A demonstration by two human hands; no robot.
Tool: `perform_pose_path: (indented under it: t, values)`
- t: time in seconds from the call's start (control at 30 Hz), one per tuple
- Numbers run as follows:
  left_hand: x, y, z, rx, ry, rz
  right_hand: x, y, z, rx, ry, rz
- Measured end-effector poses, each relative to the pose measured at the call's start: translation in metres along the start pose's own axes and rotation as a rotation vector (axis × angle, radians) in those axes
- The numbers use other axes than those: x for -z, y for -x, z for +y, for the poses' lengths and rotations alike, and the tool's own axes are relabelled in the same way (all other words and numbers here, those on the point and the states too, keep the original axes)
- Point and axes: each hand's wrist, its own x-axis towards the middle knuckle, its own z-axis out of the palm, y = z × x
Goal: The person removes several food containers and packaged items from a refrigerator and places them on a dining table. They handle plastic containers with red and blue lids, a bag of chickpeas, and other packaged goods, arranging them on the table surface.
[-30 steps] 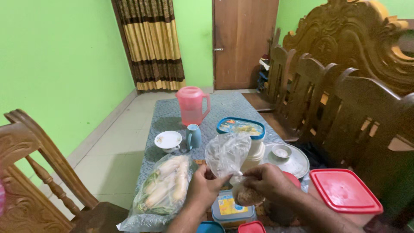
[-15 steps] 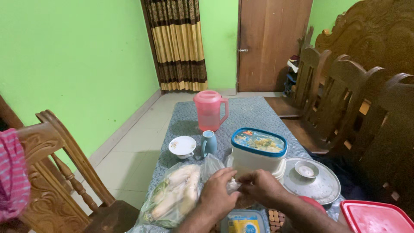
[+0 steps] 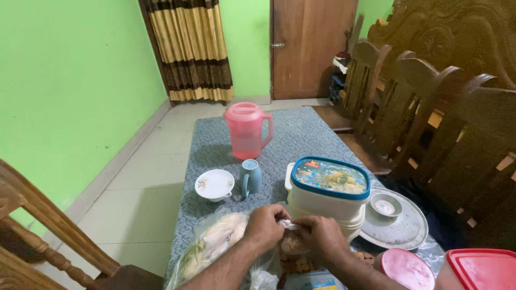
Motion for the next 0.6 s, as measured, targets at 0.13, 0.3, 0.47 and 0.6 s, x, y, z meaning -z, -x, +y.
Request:
perform_pose_path:
  t: [0.13,0.3,0.47,0.6]
  values:
    - [-0.005,-0.018,-0.022,-0.028,-0.201,-0.186,-0.027,-0.005,0.018,-0.063,-0.014,-0.043]
    - [-0.01,-0.033,-0.046,0.004,-0.373,-0.412,-0.064,-0.01,0.048,-0.092,-0.069,-0.044]
    - [-0.028,-0.046,-0.085,-0.224,-0.482,-0.521,-0.067,-0.011,0.054,-0.101,-0.026,-0.144]
    - [-0.055,-0.052,-0.113,-0.282,-0.54,-0.564,-0.07,-0.013,0.053,-0.386,-0.06,-0.338]
